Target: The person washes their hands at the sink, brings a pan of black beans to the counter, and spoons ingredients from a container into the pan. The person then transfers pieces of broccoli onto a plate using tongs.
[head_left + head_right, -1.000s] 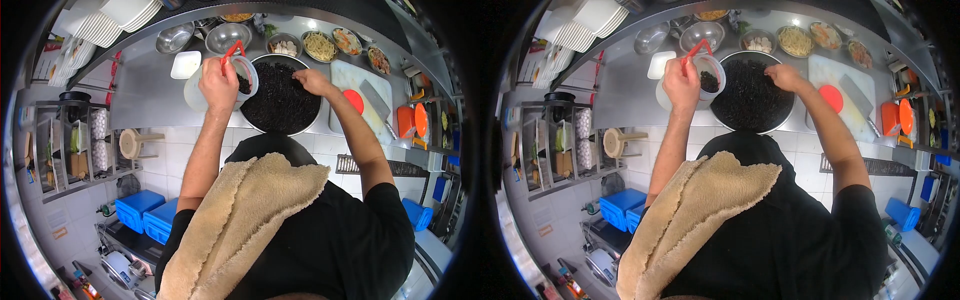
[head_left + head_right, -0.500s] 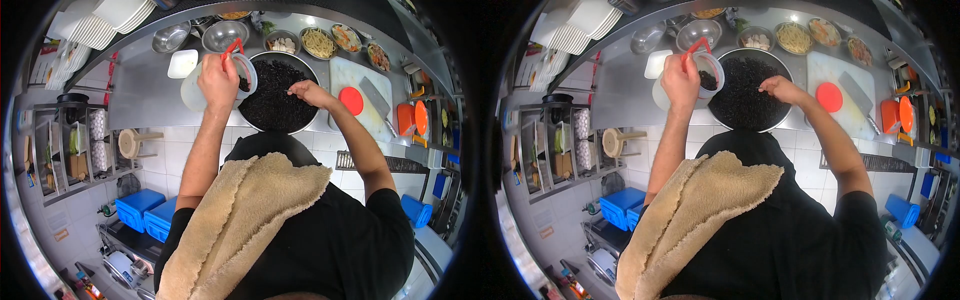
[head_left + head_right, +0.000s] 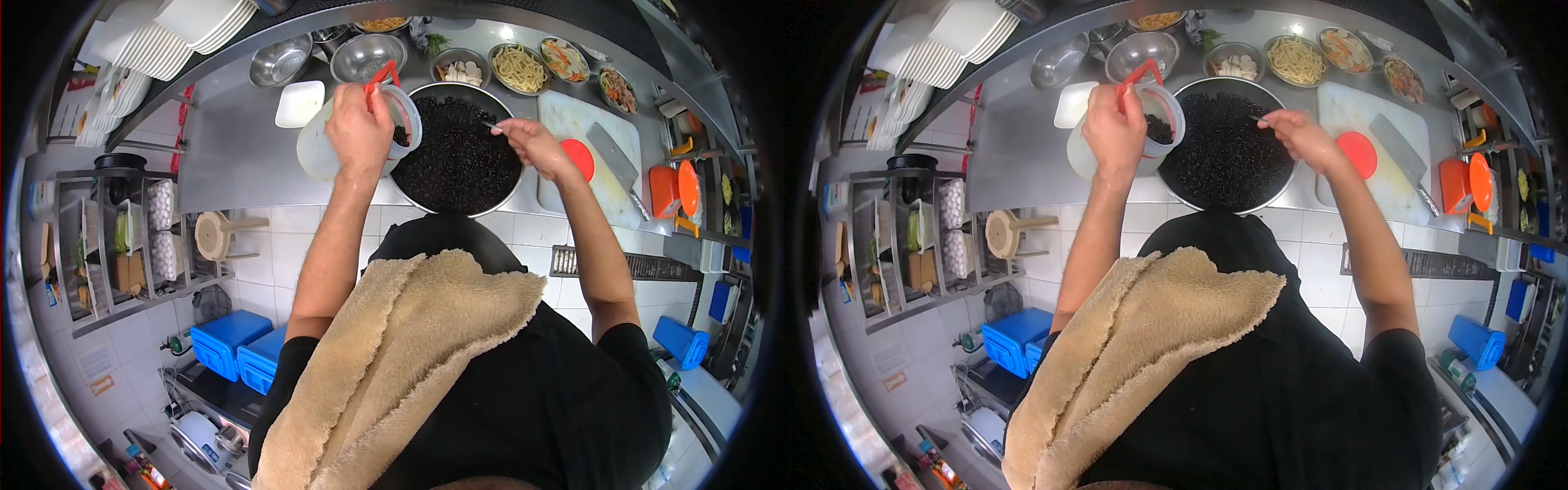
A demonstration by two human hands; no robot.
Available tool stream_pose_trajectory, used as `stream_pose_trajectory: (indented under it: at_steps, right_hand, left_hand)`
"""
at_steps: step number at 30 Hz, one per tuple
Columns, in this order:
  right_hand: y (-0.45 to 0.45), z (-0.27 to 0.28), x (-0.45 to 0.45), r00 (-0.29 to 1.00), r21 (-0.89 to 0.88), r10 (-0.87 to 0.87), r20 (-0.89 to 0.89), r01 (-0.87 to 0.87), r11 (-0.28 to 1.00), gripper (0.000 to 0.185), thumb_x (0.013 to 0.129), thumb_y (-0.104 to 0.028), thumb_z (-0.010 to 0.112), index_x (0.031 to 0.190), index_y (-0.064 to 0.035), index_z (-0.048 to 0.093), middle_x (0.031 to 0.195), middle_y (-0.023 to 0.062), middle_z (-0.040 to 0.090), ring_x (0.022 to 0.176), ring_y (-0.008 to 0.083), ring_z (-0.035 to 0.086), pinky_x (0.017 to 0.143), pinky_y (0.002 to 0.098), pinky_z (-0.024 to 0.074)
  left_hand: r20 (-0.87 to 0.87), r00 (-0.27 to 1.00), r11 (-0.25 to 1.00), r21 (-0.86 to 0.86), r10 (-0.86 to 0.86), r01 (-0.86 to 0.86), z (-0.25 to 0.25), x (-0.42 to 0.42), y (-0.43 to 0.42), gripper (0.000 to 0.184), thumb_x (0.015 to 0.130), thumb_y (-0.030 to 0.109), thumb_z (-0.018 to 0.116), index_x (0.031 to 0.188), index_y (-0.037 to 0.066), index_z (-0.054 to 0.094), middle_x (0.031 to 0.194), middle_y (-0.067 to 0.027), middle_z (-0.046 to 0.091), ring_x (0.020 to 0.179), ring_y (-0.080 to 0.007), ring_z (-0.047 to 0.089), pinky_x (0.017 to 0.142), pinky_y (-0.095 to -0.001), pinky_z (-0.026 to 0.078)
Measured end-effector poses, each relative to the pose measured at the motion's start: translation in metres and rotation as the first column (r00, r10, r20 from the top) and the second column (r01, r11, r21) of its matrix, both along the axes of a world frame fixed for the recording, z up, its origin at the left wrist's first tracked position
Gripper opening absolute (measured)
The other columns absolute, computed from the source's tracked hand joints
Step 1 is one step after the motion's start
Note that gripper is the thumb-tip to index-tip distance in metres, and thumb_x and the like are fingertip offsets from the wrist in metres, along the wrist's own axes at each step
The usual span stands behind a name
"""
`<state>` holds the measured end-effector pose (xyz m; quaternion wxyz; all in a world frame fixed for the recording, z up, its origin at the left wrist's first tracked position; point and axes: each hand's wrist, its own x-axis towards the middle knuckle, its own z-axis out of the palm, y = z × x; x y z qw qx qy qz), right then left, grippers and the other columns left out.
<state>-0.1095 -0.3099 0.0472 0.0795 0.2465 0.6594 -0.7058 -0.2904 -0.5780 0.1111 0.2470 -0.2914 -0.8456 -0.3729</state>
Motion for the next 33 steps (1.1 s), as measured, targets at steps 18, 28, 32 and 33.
stream_pose_trajectory:
  at_steps: [18, 28, 32, 33]
  right_hand:
    - [-0.126, 0.040, -0.024, 0.860, 0.944, 0.414, -0.297, 0.197, 0.266, 0.033, 0.086, -0.004, 0.061, 0.117, -0.0108, 0.068, 0.094, 0.0071, 0.062, 0.094, 0.0289, 0.065, 0.074, 0.0417, 0.0575]
    - [-0.089, 0.038, -0.015, 0.837, 0.892, 0.403, -0.369, 0.197, 0.407, 0.026, 0.092, -0.006, 0.063, 0.117, -0.0082, 0.070, 0.097, 0.0095, 0.069, 0.093, 0.0330, 0.067, 0.078, 0.0434, 0.0560]
    - [-0.072, 0.017, -0.021, 0.854, 0.726, 0.170, -0.492, 0.295, 0.622, 0.020, 0.097, -0.011, 0.061, 0.113, -0.0037, 0.072, 0.105, 0.0159, 0.073, 0.095, 0.0374, 0.070, 0.084, 0.0414, 0.0563]
    - [-0.065, 0.017, -0.022, 0.854, 0.685, 0.104, -0.509, 0.329, 0.651, 0.021, 0.098, -0.013, 0.061, 0.112, -0.0026, 0.072, 0.106, 0.0178, 0.073, 0.096, 0.0384, 0.071, 0.085, 0.0408, 0.0562]
  left_hand:
    - [-0.023, 1.000, 0.999, 0.037, 0.012, -0.011, 0.000, 0.002, -0.001, 0.016, 0.094, 0.016, 0.068, 0.086, 0.002, 0.063, 0.088, -0.0131, 0.065, 0.075, -0.0357, 0.065, 0.067, -0.0459, 0.051]
    - [-0.001, 1.000, 0.998, 0.065, 0.015, -0.015, -0.001, 0.001, -0.002, 0.016, 0.093, 0.016, 0.068, 0.086, 0.003, 0.063, 0.088, -0.0130, 0.064, 0.074, -0.0370, 0.065, 0.064, -0.0471, 0.052]
    - [-0.002, 1.000, 0.998, 0.060, 0.018, -0.018, 0.000, -0.001, -0.008, 0.015, 0.093, 0.015, 0.068, 0.086, 0.002, 0.063, 0.087, -0.0129, 0.064, 0.073, -0.0367, 0.064, 0.063, -0.0472, 0.052]
    - [0.004, 1.000, 0.998, 0.064, 0.019, -0.020, 0.001, -0.001, -0.008, 0.015, 0.093, 0.015, 0.068, 0.086, 0.002, 0.063, 0.087, -0.0129, 0.063, 0.073, -0.0367, 0.064, 0.063, -0.0473, 0.051]
